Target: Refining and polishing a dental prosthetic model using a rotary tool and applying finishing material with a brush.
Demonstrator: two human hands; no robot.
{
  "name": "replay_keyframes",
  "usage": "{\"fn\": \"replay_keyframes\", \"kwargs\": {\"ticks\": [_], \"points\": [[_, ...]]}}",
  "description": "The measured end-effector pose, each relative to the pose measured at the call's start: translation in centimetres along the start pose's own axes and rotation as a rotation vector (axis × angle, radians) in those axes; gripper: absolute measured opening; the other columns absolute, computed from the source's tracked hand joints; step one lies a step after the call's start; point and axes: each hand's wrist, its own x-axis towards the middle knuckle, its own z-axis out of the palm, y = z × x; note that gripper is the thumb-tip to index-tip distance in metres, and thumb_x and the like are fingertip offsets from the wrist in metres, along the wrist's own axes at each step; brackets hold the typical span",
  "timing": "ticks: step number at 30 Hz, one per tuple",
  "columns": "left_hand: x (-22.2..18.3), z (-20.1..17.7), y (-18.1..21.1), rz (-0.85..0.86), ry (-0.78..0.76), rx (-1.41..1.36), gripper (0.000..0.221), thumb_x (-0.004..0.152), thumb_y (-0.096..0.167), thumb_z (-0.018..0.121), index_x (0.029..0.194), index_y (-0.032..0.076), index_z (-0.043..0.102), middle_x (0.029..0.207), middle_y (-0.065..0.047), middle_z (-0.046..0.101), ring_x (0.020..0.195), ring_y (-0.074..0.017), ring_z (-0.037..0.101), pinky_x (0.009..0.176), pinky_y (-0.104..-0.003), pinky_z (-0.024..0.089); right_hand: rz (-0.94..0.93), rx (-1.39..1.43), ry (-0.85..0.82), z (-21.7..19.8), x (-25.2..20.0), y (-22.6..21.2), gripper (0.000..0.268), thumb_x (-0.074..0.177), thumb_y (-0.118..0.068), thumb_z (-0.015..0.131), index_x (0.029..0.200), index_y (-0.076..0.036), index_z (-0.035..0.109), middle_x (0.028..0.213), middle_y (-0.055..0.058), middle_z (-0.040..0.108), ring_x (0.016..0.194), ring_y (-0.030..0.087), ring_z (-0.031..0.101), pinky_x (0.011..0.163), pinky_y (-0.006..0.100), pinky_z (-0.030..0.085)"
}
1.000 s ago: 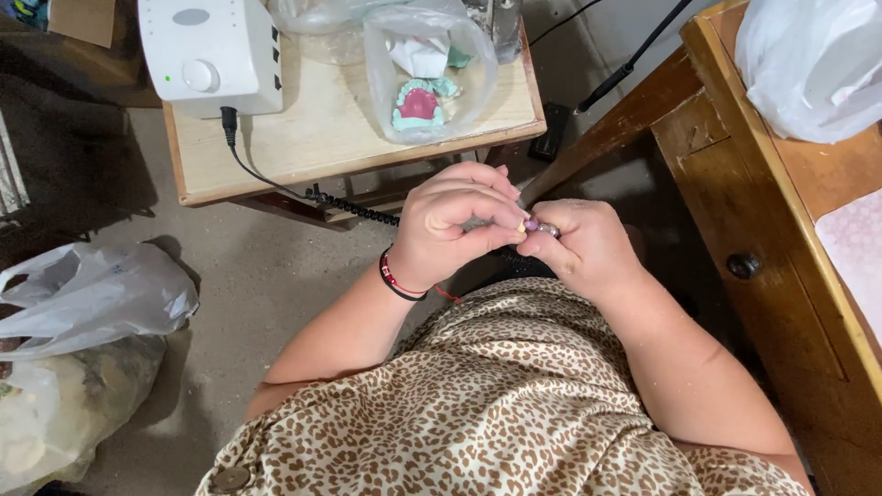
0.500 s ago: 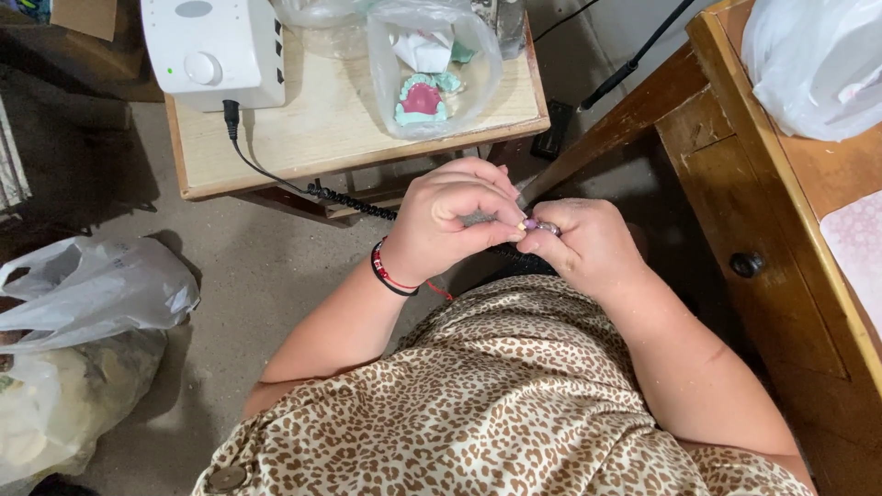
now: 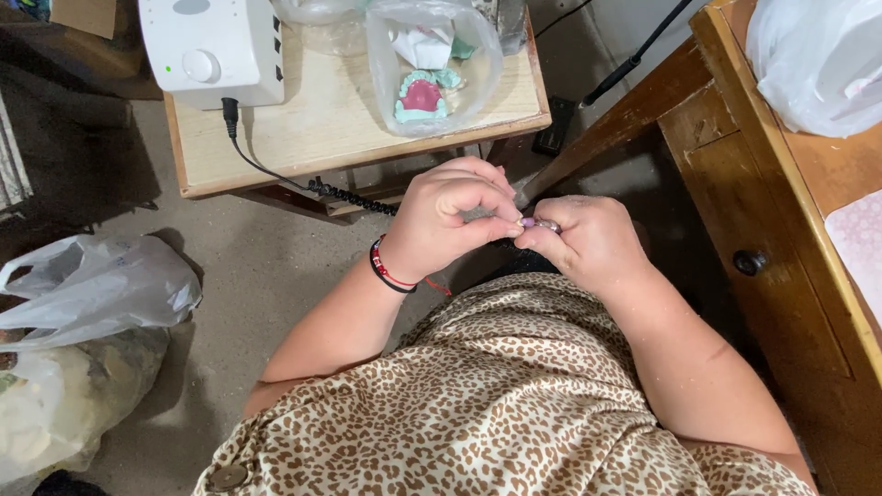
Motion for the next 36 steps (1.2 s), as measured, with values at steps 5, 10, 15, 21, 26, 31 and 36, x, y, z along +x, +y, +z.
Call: {"fn": "replay_keyframes", "kwargs": {"ticks": [5, 10, 15, 21, 26, 31, 36], "points": [[0.15, -0.14, 0.18, 0.067, -0.019, 0.091, 0.007, 0.088, 0.007, 0.084, 0.085, 0.008, 0.077, 0.081, -0.005, 0.076, 0.094, -0.0266, 0.072, 0.103, -0.051, 0.057, 0.024, -0.052, 0.005, 0.15, -0.23, -0.11, 0.051, 0.099, -0.049, 0.069, 0.071, -0.010, 0.053, 0.058, 0.013, 0.054, 0.060, 0.039, 0.060, 0.055, 0.044, 0.049], [0.19, -0.29, 0.21, 0.091, -0.026, 0.121, 0.008, 0.089, 0.008, 0.084, 0.085, 0.007, 0.076, 0.080, -0.007, 0.075, 0.093, -0.0281, 0.072, 0.102, -0.052, 0.058, 0.029, -0.102, 0.005, 0.27, -0.51, 0.45, 0.050, 0.098, -0.053, 0.069, 0.072, -0.013, 0.056, 0.059, 0.011, 0.055, 0.062, 0.037, 0.061, 0.056, 0.043, 0.049], [-0.03, -0.34, -0.13, 0.091, -0.052, 0.137, 0.009, 0.090, 0.010, 0.083, 0.085, 0.007, 0.076, 0.080, -0.006, 0.075, 0.094, -0.0280, 0.072, 0.102, -0.051, 0.057, 0.029, -0.174, 0.011, 0.31, -0.66, 0.44, 0.051, 0.098, -0.058, 0.066, 0.075, -0.013, 0.058, 0.060, 0.009, 0.057, 0.063, 0.037, 0.063, 0.057, 0.044, 0.050], [-0.10, -0.41, -0.19, 0.087, -0.081, 0.166, 0.009, 0.088, 0.009, 0.083, 0.084, 0.007, 0.075, 0.079, -0.005, 0.075, 0.094, -0.0282, 0.073, 0.102, -0.051, 0.058, 0.030, -0.240, 0.010, 0.28, -0.88, 0.53, 0.051, 0.098, -0.061, 0.064, 0.077, -0.014, 0.060, 0.062, 0.009, 0.058, 0.065, 0.037, 0.064, 0.058, 0.046, 0.050], [-0.25, -0.36, -0.34, 0.072, -0.093, 0.178, 0.008, 0.088, 0.009, 0.083, 0.085, 0.007, 0.076, 0.080, -0.005, 0.074, 0.095, -0.0285, 0.073, 0.102, -0.050, 0.058, 0.022, -0.275, 0.019, 0.17, -0.84, 0.23, 0.050, 0.097, -0.062, 0.065, 0.078, -0.016, 0.061, 0.061, 0.006, 0.057, 0.063, 0.035, 0.063, 0.057, 0.043, 0.050], [-0.46, -0.42, -0.42, 0.070, -0.088, 0.179, 0.008, 0.089, 0.009, 0.083, 0.085, 0.008, 0.076, 0.082, -0.006, 0.075, 0.096, -0.0290, 0.072, 0.102, -0.050, 0.058, 0.020, -0.299, 0.018, 0.06, -0.81, -0.04, 0.051, 0.097, -0.064, 0.063, 0.078, -0.016, 0.061, 0.061, 0.006, 0.058, 0.063, 0.035, 0.063, 0.057, 0.044, 0.050], [-0.50, -0.77, -0.49, 0.074, -0.095, 0.209, 0.008, 0.089, 0.008, 0.082, 0.085, 0.008, 0.075, 0.082, -0.006, 0.075, 0.096, -0.0290, 0.072, 0.102, -0.050, 0.058, 0.046, -0.319, 0.015, 0.35, -0.85, 0.12, 0.052, 0.098, -0.065, 0.061, 0.079, -0.017, 0.060, 0.061, 0.007, 0.057, 0.063, 0.035, 0.063, 0.058, 0.045, 0.050]]}}
